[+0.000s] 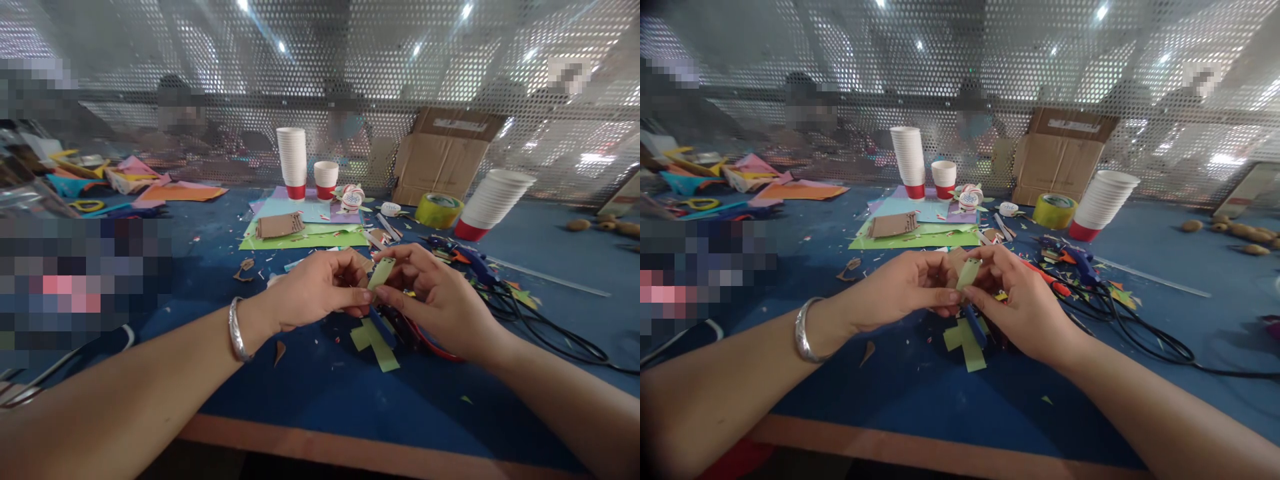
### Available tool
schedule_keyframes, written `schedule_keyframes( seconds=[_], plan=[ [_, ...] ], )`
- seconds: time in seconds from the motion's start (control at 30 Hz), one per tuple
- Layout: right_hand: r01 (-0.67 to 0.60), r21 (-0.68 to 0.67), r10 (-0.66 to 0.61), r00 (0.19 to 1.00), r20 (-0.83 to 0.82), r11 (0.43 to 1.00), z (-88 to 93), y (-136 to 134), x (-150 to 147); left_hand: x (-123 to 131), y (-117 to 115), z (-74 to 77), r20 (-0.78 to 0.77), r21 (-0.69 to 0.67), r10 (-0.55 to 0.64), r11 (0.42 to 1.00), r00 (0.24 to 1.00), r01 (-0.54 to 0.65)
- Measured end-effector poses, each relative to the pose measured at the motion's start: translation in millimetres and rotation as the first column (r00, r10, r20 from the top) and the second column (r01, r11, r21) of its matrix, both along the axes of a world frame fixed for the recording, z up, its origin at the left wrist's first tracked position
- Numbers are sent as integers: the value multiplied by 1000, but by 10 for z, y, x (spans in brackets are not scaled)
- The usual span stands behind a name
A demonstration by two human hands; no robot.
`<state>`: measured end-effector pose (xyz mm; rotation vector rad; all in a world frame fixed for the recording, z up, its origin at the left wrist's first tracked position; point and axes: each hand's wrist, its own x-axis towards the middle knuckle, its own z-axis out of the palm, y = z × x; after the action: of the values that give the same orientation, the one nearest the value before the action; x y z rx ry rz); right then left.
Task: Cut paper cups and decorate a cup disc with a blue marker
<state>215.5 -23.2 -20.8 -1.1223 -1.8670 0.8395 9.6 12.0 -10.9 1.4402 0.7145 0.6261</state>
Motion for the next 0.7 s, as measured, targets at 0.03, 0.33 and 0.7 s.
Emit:
schedule_keyframes(
  seconds=[0.03, 0.33, 0.7],
  plan=[
    [-1, -7, 1, 1000, -13, 1000, 6, 2, -1, 0, -1, 2, -4, 4, -1, 1000, 1000, 1],
    [5, -35, -5, 1000, 15, 999, 16, 18, 23, -1, 1, 4, -5, -2, 5, 1000, 1000, -5],
    [-6, -45, 7, 1000, 22, 999, 43, 17, 0, 29, -12, 4, -31, 0, 17, 1000, 999, -17]
  ],
)
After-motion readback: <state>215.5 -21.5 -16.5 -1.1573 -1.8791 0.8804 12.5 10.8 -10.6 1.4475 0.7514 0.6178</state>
